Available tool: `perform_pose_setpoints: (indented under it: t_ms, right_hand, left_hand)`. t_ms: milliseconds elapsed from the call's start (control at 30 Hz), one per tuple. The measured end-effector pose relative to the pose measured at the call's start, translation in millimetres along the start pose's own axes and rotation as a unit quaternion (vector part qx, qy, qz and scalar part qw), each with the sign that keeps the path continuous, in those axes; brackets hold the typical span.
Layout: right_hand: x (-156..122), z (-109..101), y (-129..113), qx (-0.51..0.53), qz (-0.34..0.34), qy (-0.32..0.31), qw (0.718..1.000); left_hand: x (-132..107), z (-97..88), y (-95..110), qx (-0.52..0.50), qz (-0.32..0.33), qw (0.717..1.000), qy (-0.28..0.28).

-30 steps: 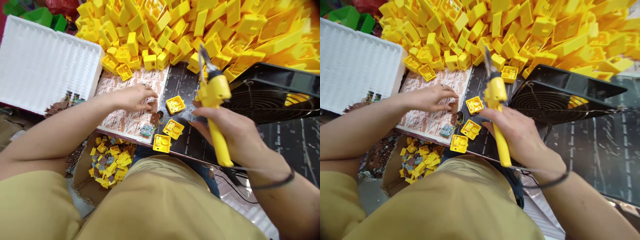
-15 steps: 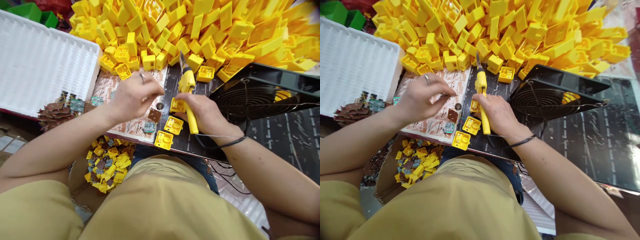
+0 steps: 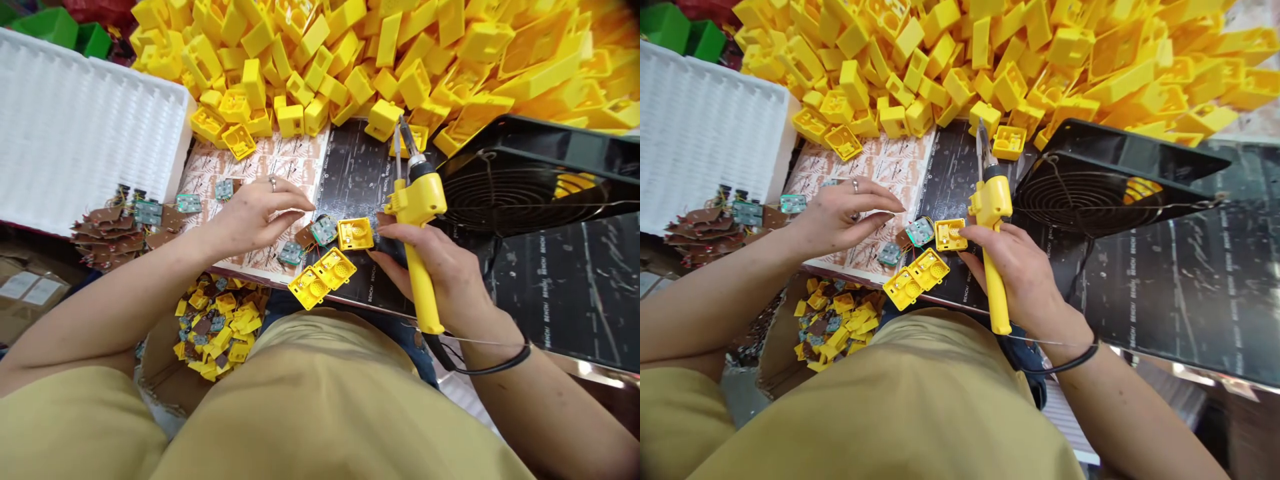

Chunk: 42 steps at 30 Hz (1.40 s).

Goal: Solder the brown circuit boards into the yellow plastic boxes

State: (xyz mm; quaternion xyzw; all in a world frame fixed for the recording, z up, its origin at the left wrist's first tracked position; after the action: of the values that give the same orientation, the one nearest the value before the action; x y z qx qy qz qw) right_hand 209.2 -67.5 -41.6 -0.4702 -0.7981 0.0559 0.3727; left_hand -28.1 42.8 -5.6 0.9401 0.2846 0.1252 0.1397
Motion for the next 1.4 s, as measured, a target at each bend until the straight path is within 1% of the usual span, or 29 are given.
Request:
perform_pose_setpoints:
  t_ms: [67,133,200,233,267,333,433,500,600,700,767,867,933,1033,1133,1200,1300,1333,1400]
  right_hand:
    - [-1,-1,-1,-0.006,0.000,0.004,1.000]
    - [-1,-2,-1,-0.009,-0.004,0.010,1.000]
    - [-3,-3,-1,-0.012,-0.006,0.010,1.000]
    - [-4,-4,0,-0.013,-0.006,0.008,1.000]
    - [-5,-4,1,-0.014,-0.006,0.007,1.000]
    - [-7,-5,3,-0.016,-0.002,0.000,1.000]
    - [-8,-5,5,-0.014,0.008,-0.022,1.000]
    - [-6,-4,5,-0.009,0.015,-0.038,0.999]
    - [0,-3,4,0.005,0.022,-0.053,0.998]
    - [7,-2,4,0.022,0.033,-0.059,0.997]
    - [12,-2,4,0.033,0.037,-0.060,0.997]
    - [17,1,1,0.045,0.022,-0.056,0.997]
    - [19,4,-1,0.043,0.011,-0.047,0.998]
    - [21,10,-1,0.017,0.004,-0.041,0.999]
    - [23,17,2,-0.008,-0.009,-0.061,0.998]
    - [23,20,4,-0.013,-0.014,-0.072,0.997]
    - [19,19,8,-0.031,-0.007,-0.062,0.998]
    - [17,18,9,-0.040,-0.002,-0.055,0.998]
    - [12,14,9,-0.053,0.006,-0.048,0.997]
  left_hand:
    - [8,0.2,10,0.017,0.052,0.998,-0.040]
    - [14,1.7,21,0.042,0.105,0.989,-0.099]
    - [16,3.6,28,0.073,0.130,0.978,-0.148]
    - [16,4.5,30,0.086,0.132,0.975,-0.159]
    - [16,5.4,31,0.094,0.132,0.974,-0.158]
    - [15,7.9,29,0.091,0.132,0.977,-0.137]
    - [15,11.9,24,0.053,0.125,0.986,-0.097]
    - [15,12.8,20,0.007,0.102,0.991,-0.082]
    - [13,9.3,18,-0.080,0.052,0.994,-0.057]
    - [7,4.7,14,-0.156,-0.021,0.987,-0.031]
    - [0,3.2,8,-0.213,-0.092,0.973,-0.001]
    - [-15,4.8,-2,-0.307,-0.182,0.933,0.040]
    - [-24,6.9,-7,-0.353,-0.204,0.911,0.057]
    - [-32,8.9,-9,-0.377,-0.196,0.902,0.079]
    - [-30,12.3,-4,-0.355,-0.184,0.913,0.082]
    - [-22,16.1,3,-0.306,-0.161,0.935,0.077]
    - [-8,23.9,19,-0.171,-0.075,0.980,0.072]
    - [-3,27.1,24,-0.119,-0.046,0.989,0.073]
    - [4,34.4,33,-0.030,-0.005,0.997,0.075]
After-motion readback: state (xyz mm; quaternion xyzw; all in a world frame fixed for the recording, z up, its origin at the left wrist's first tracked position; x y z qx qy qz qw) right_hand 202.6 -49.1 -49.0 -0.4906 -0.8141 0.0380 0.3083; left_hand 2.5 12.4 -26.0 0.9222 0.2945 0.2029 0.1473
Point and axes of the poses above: each hand's wrist, its own x-axis towards the middle knuckle, its own z-axis out of the palm, y = z × x, the point moved 3 cm from there along x, towards the middle knuckle, and after that the axes turned 2 degrees about x, right-handed, at the moved point
